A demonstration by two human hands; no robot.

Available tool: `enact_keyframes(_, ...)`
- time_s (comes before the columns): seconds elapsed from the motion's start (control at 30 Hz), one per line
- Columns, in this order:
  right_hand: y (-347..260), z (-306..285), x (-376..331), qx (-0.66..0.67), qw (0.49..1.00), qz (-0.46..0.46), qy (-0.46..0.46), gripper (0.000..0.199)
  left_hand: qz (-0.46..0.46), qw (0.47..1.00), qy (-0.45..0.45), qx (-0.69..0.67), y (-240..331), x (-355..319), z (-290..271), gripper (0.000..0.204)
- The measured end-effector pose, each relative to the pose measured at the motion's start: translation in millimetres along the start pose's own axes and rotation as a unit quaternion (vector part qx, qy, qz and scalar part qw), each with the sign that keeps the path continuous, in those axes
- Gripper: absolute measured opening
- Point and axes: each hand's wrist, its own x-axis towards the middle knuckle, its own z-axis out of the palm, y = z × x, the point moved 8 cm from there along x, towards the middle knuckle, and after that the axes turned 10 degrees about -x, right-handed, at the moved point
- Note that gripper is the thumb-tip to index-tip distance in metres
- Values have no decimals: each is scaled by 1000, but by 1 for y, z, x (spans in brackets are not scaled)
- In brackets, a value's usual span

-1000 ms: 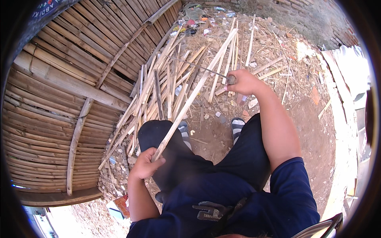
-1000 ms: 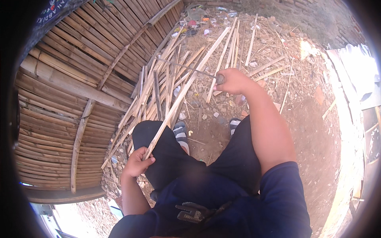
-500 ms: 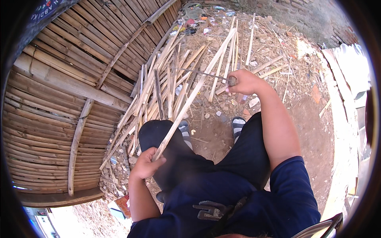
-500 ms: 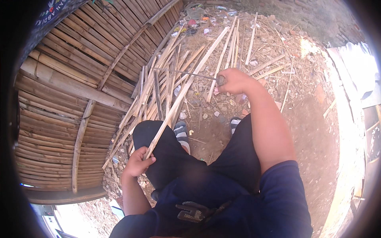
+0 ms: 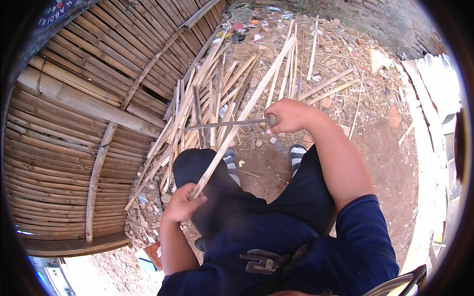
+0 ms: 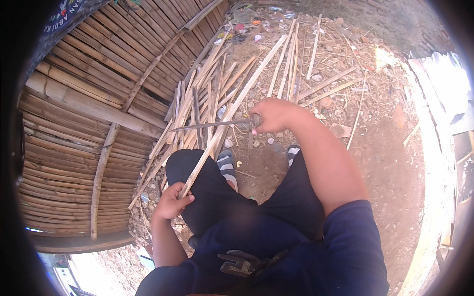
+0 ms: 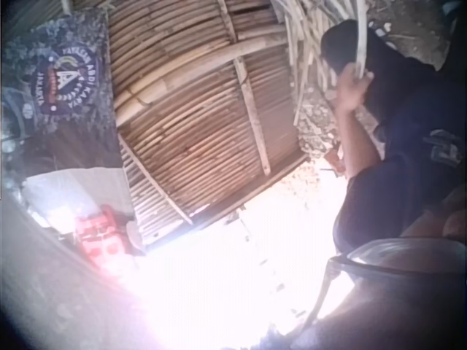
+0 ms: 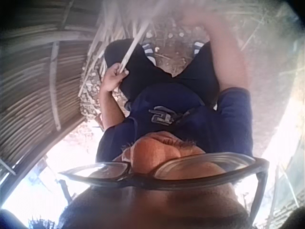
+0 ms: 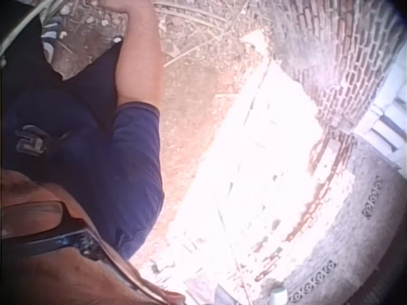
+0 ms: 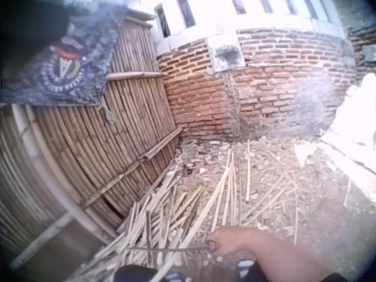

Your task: The person is using a knife to whittle and shape a thin bamboo strip while sitting on the ground near a pile of similar bamboo pieces.

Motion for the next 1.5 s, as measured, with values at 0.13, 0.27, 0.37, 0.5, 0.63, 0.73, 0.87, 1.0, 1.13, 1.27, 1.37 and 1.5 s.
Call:
enact_keyframes(0.13, 33, -12, -5, 59, 996, 63, 30, 65, 0, 1000, -2, 8, 2, -1, -1, 16)
enact_keyframes(0.27, 99, -19, -16, 74, 963, 210, 154, 72, -10, 1000, 5, 23, 2, 2, 1, 17)
enact_keyframes(0.37, 90, -28, -29, 105, 962, 223, 120, 73, 1, 1000, -1, 23, 2, 2, 1, 17)
enact_keyframes(0.5, 52, -18, -13, 56, 988, 125, 70, 66, -4, 1000, -2, 10, 0, 2, -1, 18)
enact_keyframes(0.63, 6, -3, 0, -1, 999, 37, 30, 62, -6, 1000, 8, 19, 1, -1, 0, 17)
enact_keyframes(0.73, -4, -5, 0, -6, 1000, 19, 11, 62, -5, 1000, 4, 16, -1, -1, -2, 17)
enact_keyframes(0.87, 48, -9, 1, 70, 993, 72, 54, 64, -4, 1000, 4, 8, 1, 0, 0, 17)
enact_keyframes(1.0, 86, -27, -16, 76, 967, 190, 151, 74, -5, 999, 14, 29, 6, -2, 2, 17)
enact_keyframes(1.13, 72, -23, -18, 90, 977, 161, 110, 70, 5, 1000, 16, 20, 5, 0, 1, 16)
enact_keyframes(1.27, 25, -9, -5, 34, 996, 80, 37, 62, 13, 1000, 9, 15, 0, 3, -1, 16)
enact_keyframes(1.37, -1, 4, 4, -4, 1000, 20, 7, 59, 5, 999, 20, 35, 3, -1, 0, 16)
enact_keyframes(1.5, 2, -2, 4, -5, 999, 2, 36, 58, 13, 1000, 17, 21, 1, -1, -2, 17)
